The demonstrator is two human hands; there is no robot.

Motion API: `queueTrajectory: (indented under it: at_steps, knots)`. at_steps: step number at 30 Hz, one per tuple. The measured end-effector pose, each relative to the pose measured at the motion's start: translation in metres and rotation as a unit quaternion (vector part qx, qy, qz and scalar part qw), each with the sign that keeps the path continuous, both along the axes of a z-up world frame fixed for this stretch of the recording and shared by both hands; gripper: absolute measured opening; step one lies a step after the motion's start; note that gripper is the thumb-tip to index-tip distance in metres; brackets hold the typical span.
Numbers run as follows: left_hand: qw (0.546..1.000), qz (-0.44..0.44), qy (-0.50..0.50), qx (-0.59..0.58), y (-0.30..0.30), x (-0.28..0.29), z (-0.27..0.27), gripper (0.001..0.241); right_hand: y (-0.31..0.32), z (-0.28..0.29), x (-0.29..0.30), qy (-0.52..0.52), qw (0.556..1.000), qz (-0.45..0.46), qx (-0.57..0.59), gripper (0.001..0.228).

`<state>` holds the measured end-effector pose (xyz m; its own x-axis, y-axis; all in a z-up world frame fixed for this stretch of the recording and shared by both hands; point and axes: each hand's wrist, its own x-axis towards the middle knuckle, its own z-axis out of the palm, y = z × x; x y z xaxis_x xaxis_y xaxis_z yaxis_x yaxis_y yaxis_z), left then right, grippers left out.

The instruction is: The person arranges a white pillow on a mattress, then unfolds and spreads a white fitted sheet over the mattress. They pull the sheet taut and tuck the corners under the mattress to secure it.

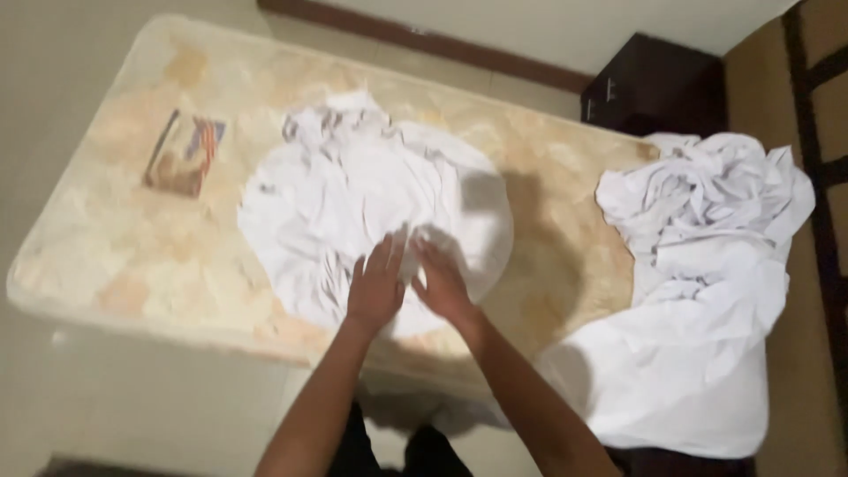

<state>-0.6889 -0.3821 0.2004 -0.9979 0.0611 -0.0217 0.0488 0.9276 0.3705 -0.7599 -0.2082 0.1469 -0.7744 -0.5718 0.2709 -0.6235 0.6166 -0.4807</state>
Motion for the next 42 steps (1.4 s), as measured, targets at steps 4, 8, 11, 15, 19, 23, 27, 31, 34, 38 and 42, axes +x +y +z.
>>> queueTrajectory:
  at_steps: [4, 8, 11, 15, 19, 23, 27, 31, 34, 38, 42]
  knots:
    - [0.998, 0.019, -0.063, 0.014, -0.051, 0.012, -0.043, 0.082, -0.031, -0.016, 0.036, -0.076, 0.995, -0.003, 0.057, 0.073]
    - [0.994, 0.033, -0.096, -0.034, -0.112, 0.015, -0.092, 0.089, -0.055, -0.055, 0.032, -0.079, 0.995, -0.042, 0.036, 0.076]
    - [0.988, 0.041, -0.137, -0.065, -0.147, 0.040, -0.128, 0.090, -0.060, -0.082, 0.041, -0.108, 0.990, -0.046, 0.078, 0.084]
    - [0.983, 0.085, -0.162, -0.027, -0.187, 0.038, -0.139, 0.088, -0.053, -0.117, 0.002, -0.076, 0.987, -0.061, 0.126, 0.103]
    - [0.984, 0.093, -0.154, -0.005, -0.205, 0.051, -0.148, 0.088, -0.057, -0.084, -0.057, -0.012, 0.990, -0.087, 0.112, 0.123]
    - [0.994, 0.092, -0.055, -0.017, -0.203, 0.062, -0.159, 0.085, -0.093, -0.069, -0.097, -0.044, 0.982, -0.128, 0.134, 0.134]
    - [0.996, 0.082, 0.025, -0.023, -0.195, 0.061, -0.144, 0.078, -0.110, -0.119, -0.108, -0.108, 0.966, -0.181, 0.149, 0.106]
    - [0.998, 0.065, 0.024, -0.004, -0.197, 0.049, -0.145, 0.077, -0.091, -0.200, -0.105, -0.015, 0.975, -0.190, 0.116, 0.066]
    - [0.998, 0.043, -0.034, 0.017, -0.194, 0.038, -0.135, 0.078, -0.082, -0.192, -0.070, 0.045, 0.979, -0.162, 0.115, 0.050]
    - [0.997, 0.030, -0.032, 0.056, -0.177, 0.008, -0.128, 0.079, -0.073, -0.186, 0.011, -0.029, 0.979, -0.158, 0.129, 0.048]
    - [0.997, -0.034, -0.053, 0.053, -0.152, -0.011, -0.110, 0.079, -0.059, -0.179, 0.126, -0.167, 0.948, -0.142, 0.233, 0.039]
